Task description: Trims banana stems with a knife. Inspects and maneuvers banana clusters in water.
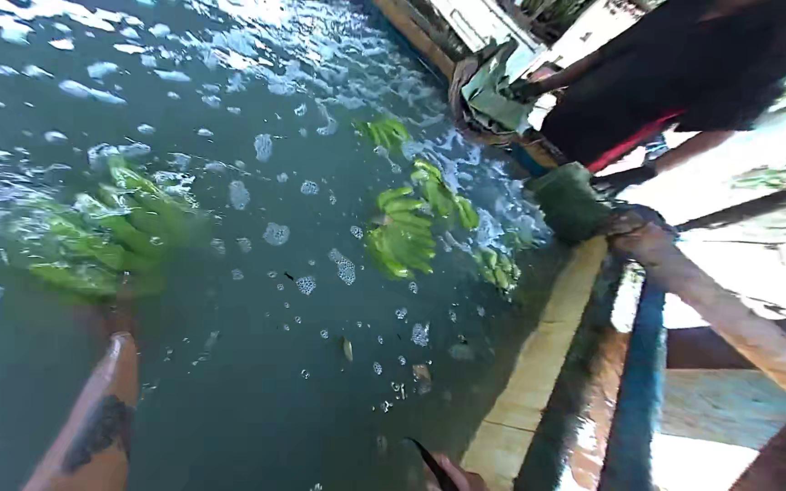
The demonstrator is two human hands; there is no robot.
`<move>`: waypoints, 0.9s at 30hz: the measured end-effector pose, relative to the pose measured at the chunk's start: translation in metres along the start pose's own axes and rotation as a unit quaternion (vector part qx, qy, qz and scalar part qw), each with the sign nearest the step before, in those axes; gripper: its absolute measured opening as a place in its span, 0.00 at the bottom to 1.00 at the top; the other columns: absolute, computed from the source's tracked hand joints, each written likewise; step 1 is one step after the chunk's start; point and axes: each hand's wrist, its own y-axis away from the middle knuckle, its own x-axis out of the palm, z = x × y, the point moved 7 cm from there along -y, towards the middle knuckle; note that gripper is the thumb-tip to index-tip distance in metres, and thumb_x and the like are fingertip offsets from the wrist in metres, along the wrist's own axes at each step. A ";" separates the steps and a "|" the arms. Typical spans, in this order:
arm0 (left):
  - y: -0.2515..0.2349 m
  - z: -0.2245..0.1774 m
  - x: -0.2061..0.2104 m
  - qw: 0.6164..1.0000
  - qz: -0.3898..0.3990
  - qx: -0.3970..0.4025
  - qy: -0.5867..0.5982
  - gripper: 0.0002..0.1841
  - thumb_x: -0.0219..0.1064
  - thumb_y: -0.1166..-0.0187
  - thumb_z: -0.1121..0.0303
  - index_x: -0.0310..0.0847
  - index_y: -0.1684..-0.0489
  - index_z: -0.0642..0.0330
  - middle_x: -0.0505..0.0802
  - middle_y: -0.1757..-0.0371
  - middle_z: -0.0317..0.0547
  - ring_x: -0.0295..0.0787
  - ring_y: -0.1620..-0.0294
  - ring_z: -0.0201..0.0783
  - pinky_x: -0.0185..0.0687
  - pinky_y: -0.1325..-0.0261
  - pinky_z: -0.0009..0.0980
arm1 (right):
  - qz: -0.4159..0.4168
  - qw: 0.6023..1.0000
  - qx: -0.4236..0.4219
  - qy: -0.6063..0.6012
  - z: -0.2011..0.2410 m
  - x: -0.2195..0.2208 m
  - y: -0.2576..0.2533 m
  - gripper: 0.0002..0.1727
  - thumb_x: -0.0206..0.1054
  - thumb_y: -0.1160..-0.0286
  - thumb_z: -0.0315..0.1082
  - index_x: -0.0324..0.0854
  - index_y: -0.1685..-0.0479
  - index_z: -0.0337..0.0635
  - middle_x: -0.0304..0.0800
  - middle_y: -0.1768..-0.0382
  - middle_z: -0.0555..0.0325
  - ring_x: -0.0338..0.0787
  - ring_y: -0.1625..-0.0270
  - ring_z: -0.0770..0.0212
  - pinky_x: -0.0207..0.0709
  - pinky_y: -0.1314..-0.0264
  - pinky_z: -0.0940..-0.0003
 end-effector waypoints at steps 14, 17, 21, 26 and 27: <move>0.256 -0.053 -0.102 0.836 0.146 -0.496 0.184 0.34 0.56 0.15 0.39 0.64 0.17 0.52 0.83 0.30 0.59 0.86 0.38 0.54 0.86 0.45 0.53 | -0.014 0.889 -0.051 -0.455 0.174 0.148 -0.090 0.30 0.75 0.25 0.35 0.74 0.28 0.27 0.87 0.40 0.39 0.88 0.38 0.56 0.81 0.31 0.59; 0.263 -0.067 -0.122 0.818 0.175 -0.521 0.169 0.37 0.52 0.15 0.36 0.59 0.13 0.52 0.79 0.23 0.59 0.84 0.32 0.55 0.86 0.38 0.51 | 0.032 0.847 -0.025 -0.530 0.198 0.168 -0.104 0.38 0.74 0.23 0.36 0.64 0.16 0.29 0.75 0.21 0.35 0.77 0.20 0.51 0.70 0.16 0.55; 0.273 -0.082 -0.164 0.897 0.222 -0.382 0.004 0.32 0.60 0.11 0.54 0.60 0.15 0.65 0.86 0.34 0.64 0.89 0.40 0.50 0.86 0.37 0.43 | 0.128 0.801 -0.022 -0.585 0.223 0.172 -0.110 0.37 0.74 0.25 0.32 0.63 0.18 0.32 0.84 0.34 0.39 0.88 0.38 0.54 0.85 0.35 0.55; 0.317 -0.094 -0.178 0.929 0.339 -0.045 -0.138 0.80 0.87 0.62 0.36 0.35 0.04 0.65 0.50 0.06 0.68 0.45 0.06 0.60 0.47 0.07 0.54 | 0.156 0.825 -0.076 -0.538 0.262 0.145 -0.100 0.41 0.80 0.33 0.32 0.60 0.22 0.33 0.85 0.59 0.49 0.85 0.69 0.64 0.82 0.67 0.68; 0.318 -0.087 -0.177 0.941 0.315 -0.024 -0.124 0.84 0.88 0.66 0.34 0.32 0.05 0.68 0.49 0.07 0.72 0.45 0.06 0.62 0.47 0.08 0.54 | 0.184 0.833 -0.095 -0.513 0.272 0.136 -0.093 0.38 0.79 0.30 0.33 0.61 0.23 0.34 0.84 0.63 0.52 0.82 0.75 0.67 0.80 0.72 0.72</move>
